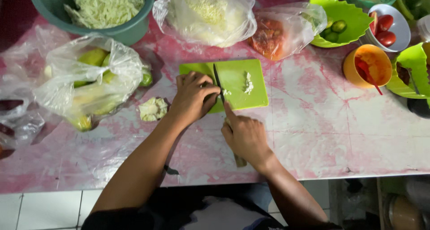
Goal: The person uses a knife to chop a piece of white vegetable on a green cutting board, then lifts the cutting board to scrape the chopped pieces into a large green bowl containing shredded cabbage.
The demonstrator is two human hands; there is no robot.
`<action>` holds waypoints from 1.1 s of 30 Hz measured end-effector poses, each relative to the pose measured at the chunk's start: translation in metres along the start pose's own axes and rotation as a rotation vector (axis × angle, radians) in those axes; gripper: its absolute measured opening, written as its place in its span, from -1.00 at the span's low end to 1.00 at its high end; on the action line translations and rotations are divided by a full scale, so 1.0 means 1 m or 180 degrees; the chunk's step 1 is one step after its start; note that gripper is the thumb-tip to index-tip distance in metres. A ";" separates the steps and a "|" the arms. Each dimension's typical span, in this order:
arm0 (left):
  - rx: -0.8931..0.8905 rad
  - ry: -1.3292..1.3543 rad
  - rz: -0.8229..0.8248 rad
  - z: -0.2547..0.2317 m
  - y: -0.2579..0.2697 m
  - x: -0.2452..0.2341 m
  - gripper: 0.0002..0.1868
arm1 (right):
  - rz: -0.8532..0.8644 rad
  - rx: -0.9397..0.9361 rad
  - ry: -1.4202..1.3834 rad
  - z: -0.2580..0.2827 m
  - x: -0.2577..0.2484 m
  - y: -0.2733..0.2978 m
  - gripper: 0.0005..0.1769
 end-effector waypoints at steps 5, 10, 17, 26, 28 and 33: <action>-0.0033 0.0081 -0.0052 0.003 0.001 0.001 -0.83 | 0.0046 0.0038 0.0024 0.001 -0.005 0.006 -0.37; -0.0030 0.0076 0.0029 0.003 0.001 0.004 -0.86 | -0.0046 0.0034 -0.0121 0.008 -0.002 0.004 -0.31; -0.0099 0.0029 0.0040 0.007 -0.004 0.005 -0.91 | 0.0207 0.0217 -0.0096 0.013 -0.001 0.009 -0.34; -0.0070 -0.0029 0.0038 0.003 -0.002 0.004 -0.91 | 0.0183 0.0237 -0.0255 0.013 -0.007 0.008 -0.32; -0.0086 0.0029 0.0104 0.003 -0.002 0.004 -0.90 | 0.0051 0.0188 -0.0269 0.013 -0.006 0.002 -0.32; -0.0050 -0.0101 -0.0016 0.001 -0.003 0.005 -0.89 | 0.0024 0.0150 -0.0463 0.008 -0.009 0.006 -0.34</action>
Point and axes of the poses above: each hand's wrist, its own y-axis away from the middle knuckle, its own x-axis out of the palm, z = x × y, the point moved 7 cm from there along -y, towards the middle knuckle, and after that the axes turned 9 degrees about -x, right-handed, at the moved point
